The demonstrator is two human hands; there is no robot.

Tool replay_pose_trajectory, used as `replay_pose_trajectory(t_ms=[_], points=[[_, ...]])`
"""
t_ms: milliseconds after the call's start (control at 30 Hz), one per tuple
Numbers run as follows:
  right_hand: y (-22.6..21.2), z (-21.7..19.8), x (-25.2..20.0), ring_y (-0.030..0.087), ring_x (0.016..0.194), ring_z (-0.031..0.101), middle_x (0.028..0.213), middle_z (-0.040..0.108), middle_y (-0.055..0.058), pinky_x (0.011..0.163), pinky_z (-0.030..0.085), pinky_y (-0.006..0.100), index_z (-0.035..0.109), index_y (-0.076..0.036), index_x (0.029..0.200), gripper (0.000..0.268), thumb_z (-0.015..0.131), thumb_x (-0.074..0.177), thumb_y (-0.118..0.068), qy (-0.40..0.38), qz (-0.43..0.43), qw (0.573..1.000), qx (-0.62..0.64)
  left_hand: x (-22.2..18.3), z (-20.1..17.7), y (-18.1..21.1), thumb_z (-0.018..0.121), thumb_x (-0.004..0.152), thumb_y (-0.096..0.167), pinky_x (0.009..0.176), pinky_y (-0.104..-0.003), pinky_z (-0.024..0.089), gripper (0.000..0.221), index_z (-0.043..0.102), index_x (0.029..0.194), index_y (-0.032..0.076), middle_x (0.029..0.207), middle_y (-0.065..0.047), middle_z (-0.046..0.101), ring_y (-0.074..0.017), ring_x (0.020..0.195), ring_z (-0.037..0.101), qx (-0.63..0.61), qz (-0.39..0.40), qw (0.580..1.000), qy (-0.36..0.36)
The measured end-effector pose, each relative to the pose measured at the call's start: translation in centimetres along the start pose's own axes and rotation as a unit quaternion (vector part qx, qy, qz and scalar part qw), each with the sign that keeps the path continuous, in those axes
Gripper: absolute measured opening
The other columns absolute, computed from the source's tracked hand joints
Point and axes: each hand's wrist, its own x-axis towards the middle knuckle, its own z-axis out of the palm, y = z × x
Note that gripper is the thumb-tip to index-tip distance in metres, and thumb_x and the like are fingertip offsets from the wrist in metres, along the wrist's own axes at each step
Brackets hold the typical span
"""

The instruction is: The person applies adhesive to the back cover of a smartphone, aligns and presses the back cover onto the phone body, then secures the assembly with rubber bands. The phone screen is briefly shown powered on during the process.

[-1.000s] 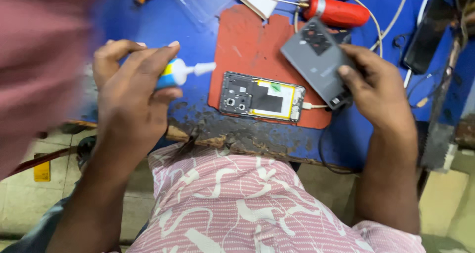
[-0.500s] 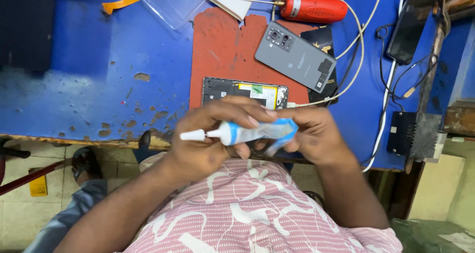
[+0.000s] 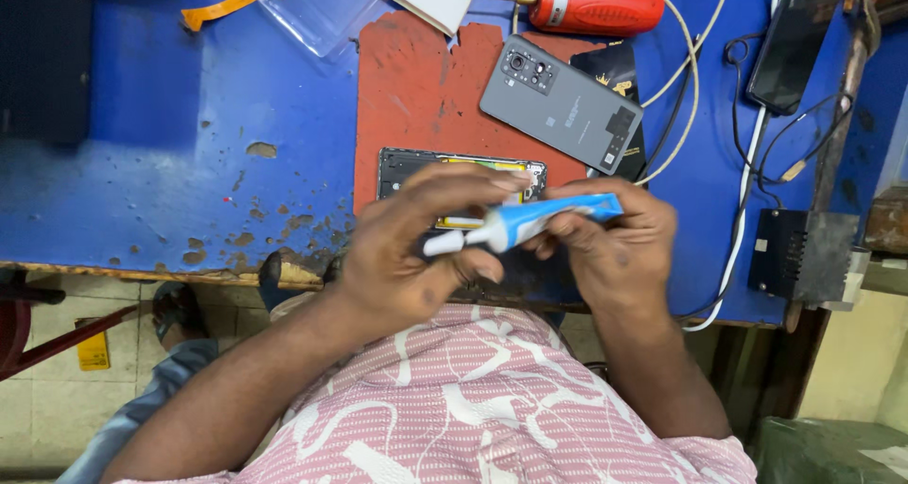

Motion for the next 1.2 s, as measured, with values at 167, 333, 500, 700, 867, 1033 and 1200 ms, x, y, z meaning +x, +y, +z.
replay_pose_trajectory(t_ms=[167,333,500,700,867,1033,1200], points=[[-0.9,-0.1,0.2,0.025,0.079,0.076,0.094,0.074,0.021,0.070,0.067,0.037,0.068,0.007,0.105,0.021,0.079,0.095,-0.008,0.079,-0.040,0.994,-0.066,0.7,-1.2,0.2,0.082,0.091,0.003,0.074,-0.036,0.056,0.023,0.068,0.108,0.000,0.095,-0.010,0.071,-0.0239,0.088,0.070,0.243,0.082,0.966,0.021],[-0.9,-0.6,1.0,0.024,0.075,0.074,0.089,0.073,0.020,0.067,0.063,0.032,0.067,0.005,0.108,0.020,0.079,0.102,-0.008,0.094,-0.126,0.978,-0.135,1.6,-1.8,0.0,0.078,0.094,-0.003,0.067,-0.037,0.052,0.014,0.065,0.100,0.001,0.087,-0.011,0.067,-0.0256,0.079,0.068,0.306,0.065,0.948,0.059],[-2.2,-3.7,1.9,0.023,0.079,0.073,0.097,0.073,0.019,0.070,0.062,0.032,0.060,0.003,0.105,0.022,0.077,0.106,-0.011,0.109,-0.083,0.990,-0.024,4.6,-4.9,-1.1,0.079,0.097,0.000,0.081,-0.042,0.053,0.015,0.065,0.104,0.000,0.097,-0.011,0.066,-0.0314,0.090,0.064,0.370,0.058,0.927,0.001],[-2.4,-5.2,1.8,0.028,0.085,0.075,0.110,0.072,0.024,0.072,0.063,0.035,0.051,-0.003,0.115,0.022,0.070,0.109,-0.013,0.097,-0.017,0.991,0.093,6.8,-4.9,-2.3,0.080,0.084,0.010,0.089,-0.047,0.050,0.019,0.068,0.096,0.002,0.102,-0.013,0.062,-0.0344,0.102,0.058,0.502,0.044,0.854,-0.130],[-2.0,-5.9,1.6,0.027,0.087,0.075,0.113,0.071,0.026,0.076,0.063,0.033,0.050,-0.001,0.128,0.033,0.071,0.108,-0.017,0.094,-0.017,0.990,0.103,10.2,-2.8,-3.6,0.085,0.065,0.020,0.108,-0.054,0.040,0.074,0.062,0.132,0.001,0.132,-0.015,0.064,-0.0343,0.129,0.052,0.528,0.143,0.813,-0.200],[-2.2,-6.5,1.1,0.027,0.089,0.075,0.116,0.071,0.026,0.076,0.064,0.033,0.051,0.003,0.133,0.040,0.073,0.107,-0.019,0.105,-0.026,0.990,0.088,12.2,-2.3,-6.0,0.091,0.060,0.025,0.115,-0.066,0.021,0.099,0.051,0.149,0.007,0.140,-0.012,0.061,-0.0351,0.142,0.041,0.534,0.088,0.802,-0.253],[-2.0,-6.6,1.2,0.028,0.090,0.075,0.117,0.071,0.026,0.079,0.063,0.034,0.051,0.002,0.132,0.041,0.072,0.106,-0.020,0.126,-0.022,0.988,0.083,12.1,-2.7,-6.7,0.094,0.061,0.024,0.117,-0.067,0.017,0.106,0.044,0.154,0.014,0.139,-0.012,0.061,-0.0403,0.142,0.038,0.479,0.053,0.842,-0.242]])
